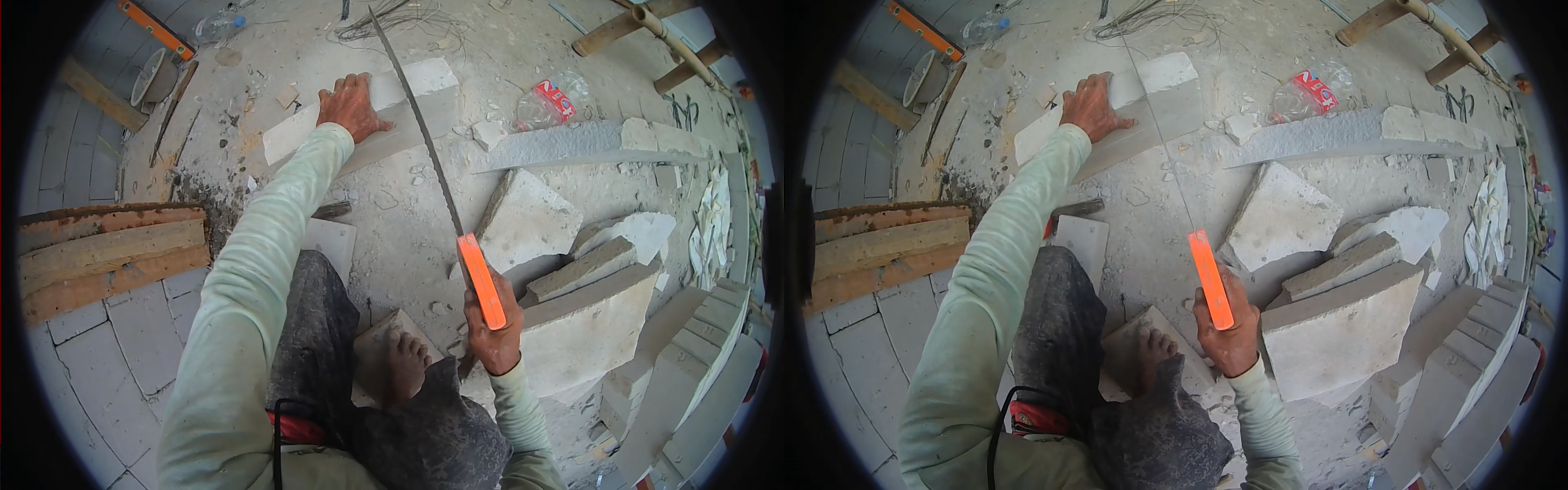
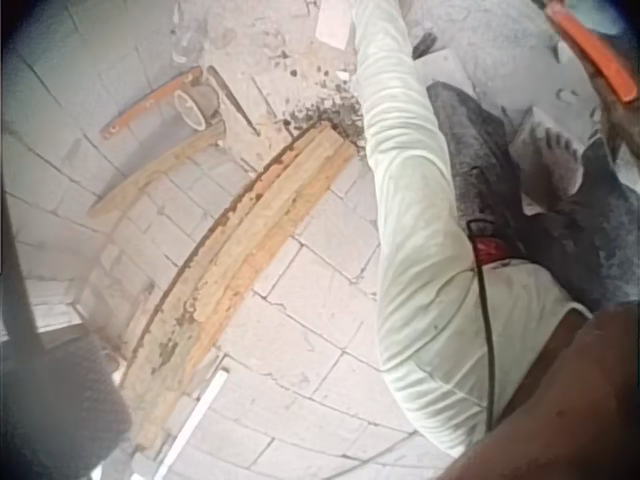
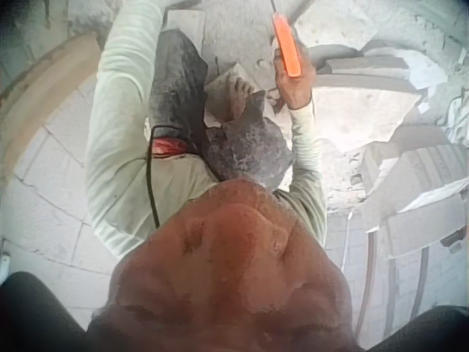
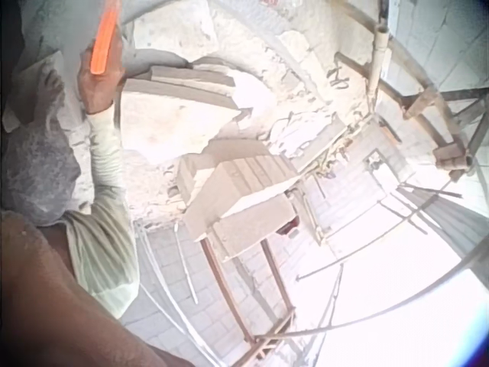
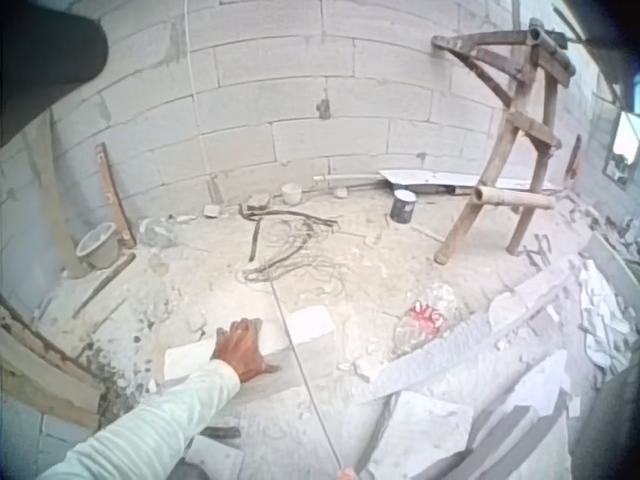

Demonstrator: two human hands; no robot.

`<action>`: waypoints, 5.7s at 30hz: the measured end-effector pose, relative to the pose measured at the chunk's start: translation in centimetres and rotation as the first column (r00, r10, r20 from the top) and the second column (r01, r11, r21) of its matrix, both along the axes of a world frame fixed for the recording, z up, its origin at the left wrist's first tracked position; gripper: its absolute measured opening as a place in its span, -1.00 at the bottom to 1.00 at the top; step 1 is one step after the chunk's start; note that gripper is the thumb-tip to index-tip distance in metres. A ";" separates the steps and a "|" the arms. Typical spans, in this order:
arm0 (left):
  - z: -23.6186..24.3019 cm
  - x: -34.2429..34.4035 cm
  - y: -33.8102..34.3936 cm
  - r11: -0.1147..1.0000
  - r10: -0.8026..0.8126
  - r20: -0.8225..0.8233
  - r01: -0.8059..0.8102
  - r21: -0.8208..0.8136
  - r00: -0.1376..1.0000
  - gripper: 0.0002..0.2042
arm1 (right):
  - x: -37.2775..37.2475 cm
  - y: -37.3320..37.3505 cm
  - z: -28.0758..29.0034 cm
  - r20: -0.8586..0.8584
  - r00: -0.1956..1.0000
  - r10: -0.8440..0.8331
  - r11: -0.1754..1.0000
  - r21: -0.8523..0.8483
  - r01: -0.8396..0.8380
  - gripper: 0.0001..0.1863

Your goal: The person saws a stone block using a handsaw, then uses a tape measure to check the dimensions of the block.

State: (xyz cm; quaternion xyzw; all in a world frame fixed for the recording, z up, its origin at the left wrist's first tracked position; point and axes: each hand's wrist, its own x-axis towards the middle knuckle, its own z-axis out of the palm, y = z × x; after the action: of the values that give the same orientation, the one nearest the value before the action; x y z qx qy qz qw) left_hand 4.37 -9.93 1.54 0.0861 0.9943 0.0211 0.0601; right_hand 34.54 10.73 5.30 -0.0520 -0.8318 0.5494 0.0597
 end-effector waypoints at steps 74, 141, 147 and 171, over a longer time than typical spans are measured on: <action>-1.2 -7.1 -1.8 0.979 -0.040 0.162 0.006 0.204 0.986 -0.03 | 2.5 -2.3 -0.8 0.128 0.990 -0.052 0.986 0.167 0.030 -0.50; -1.3 -9.0 -3.7 0.966 -0.065 0.203 0.010 0.259 0.977 -0.02 | -3.0 -3.3 -2.7 0.222 0.974 -0.034 0.999 0.000 0.034 -0.46; -1.5 -6.8 -1.7 0.975 -0.109 0.130 0.080 0.208 0.986 -0.03 | -7.1 -2.6 -4.7 0.073 0.997 -0.018 0.995 0.097 0.011 -0.47; -0.1 -7.1 -3.0 0.980 -0.051 0.148 0.021 0.197 0.988 -0.05 | 2.3 -2.3 0.1 0.204 0.978 -0.049 0.998 0.040 0.042 -0.50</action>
State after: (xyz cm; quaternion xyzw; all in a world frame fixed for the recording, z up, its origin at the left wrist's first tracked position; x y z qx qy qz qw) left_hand -2.69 -12.90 1.47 0.1078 0.9781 0.1237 0.1277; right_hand 36.88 8.45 5.41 -0.1262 -0.8418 0.5246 -0.0126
